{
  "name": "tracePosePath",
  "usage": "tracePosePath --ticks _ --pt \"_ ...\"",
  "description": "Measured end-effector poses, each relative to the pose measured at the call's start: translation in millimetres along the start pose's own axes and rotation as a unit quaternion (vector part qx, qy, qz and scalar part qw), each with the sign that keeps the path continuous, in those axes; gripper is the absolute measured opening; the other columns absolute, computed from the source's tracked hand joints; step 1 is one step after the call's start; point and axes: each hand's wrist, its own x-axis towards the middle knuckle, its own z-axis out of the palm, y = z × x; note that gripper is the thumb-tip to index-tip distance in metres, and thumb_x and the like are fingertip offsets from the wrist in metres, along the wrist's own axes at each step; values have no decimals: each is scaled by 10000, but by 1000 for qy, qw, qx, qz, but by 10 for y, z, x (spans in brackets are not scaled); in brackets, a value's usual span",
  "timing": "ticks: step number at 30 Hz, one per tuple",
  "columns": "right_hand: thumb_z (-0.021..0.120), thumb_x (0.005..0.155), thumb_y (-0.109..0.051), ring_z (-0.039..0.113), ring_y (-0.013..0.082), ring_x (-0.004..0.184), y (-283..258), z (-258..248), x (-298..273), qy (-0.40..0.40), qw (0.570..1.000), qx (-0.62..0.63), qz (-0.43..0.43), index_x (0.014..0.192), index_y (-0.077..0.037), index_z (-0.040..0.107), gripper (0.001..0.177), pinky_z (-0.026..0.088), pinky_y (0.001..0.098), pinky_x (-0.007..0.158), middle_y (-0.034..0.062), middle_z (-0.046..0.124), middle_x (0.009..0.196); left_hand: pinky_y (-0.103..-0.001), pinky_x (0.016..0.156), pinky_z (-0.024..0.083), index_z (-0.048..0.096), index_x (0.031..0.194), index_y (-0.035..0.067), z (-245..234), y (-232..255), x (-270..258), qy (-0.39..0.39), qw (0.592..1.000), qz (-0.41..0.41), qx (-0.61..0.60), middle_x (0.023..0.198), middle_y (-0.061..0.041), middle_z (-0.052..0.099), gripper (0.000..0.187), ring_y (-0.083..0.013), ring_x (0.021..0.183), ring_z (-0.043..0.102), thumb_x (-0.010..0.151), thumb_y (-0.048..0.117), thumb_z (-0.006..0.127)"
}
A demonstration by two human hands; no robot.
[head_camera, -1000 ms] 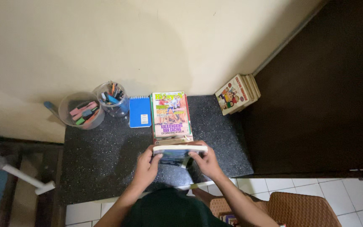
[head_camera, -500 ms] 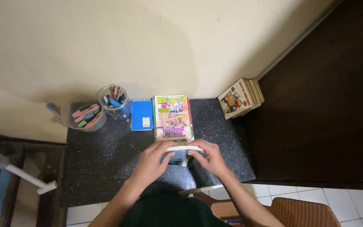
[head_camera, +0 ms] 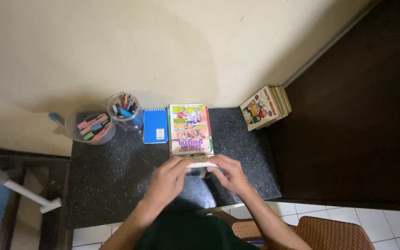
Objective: The person repeatedly picks up books from a wicker chair and places them onto a countertop, stacking them one by one. The person handles several different books, moving them from the chair to the counter in a consistent sequence.
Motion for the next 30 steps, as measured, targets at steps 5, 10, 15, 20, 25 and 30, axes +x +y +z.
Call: tracePosePath --ticks 5,10,15,20,25,30 --pt "696 932 -113 770 194 747 159 -7 554 4 988 33 153 1129 -59 741 209 657 317 673 91 783 951 -395 897 580 668 1231 60 59 -247 400 25 998 -49 25 1140 -151 678 311 -312 1013 701 922 31 670" --pt "686 937 -122 688 164 706 528 12 1017 -11 938 40 344 1182 -108 731 250 619 350 680 75 765 922 -482 1078 443 581 1338 17 -69 -242 603 64 994 -41 85 1359 -206 548 553 -395 1264 537 807 46 733" --pt "770 904 -52 652 139 774 1365 215 1262 68 947 138 282 1176 -70 690 284 565 329 722 77 739 949 -482 1091 424 594 1349 43 -142 -221 558 60 993 -61 77 1410 -205 522 549 -408 1302 511 822 79 744" --pt "826 828 -157 681 255 1102 1723 415 1330 97 969 -49 222 1310 -90 618 529 563 376 974 125 705 1229 -486 1095 429 618 1331 60 -217 -245 547 74 992 -86 56 1408 -189 535 510 -400 1313 520 839 103 743" --pt "880 741 -510 254 483 1494 1241 401 980 -86 977 -172 88 1550 -189 424 982 262 608 1199 248 260 1634 -485 1082 443 627 1315 55 -280 -309 562 98 990 -89 56 1412 -201 539 472 -410 1317 519 860 120 737" --pt "919 536 -694 6 509 1537 615 323 628 -365 883 -261 135 1594 -385 255 1286 40 726 1177 218 26 1684 -485 1096 437 634 1310 49 -295 -334 600 97 989 -94 51 1408 -193 544 465 -404 1320 521 863 119 741"
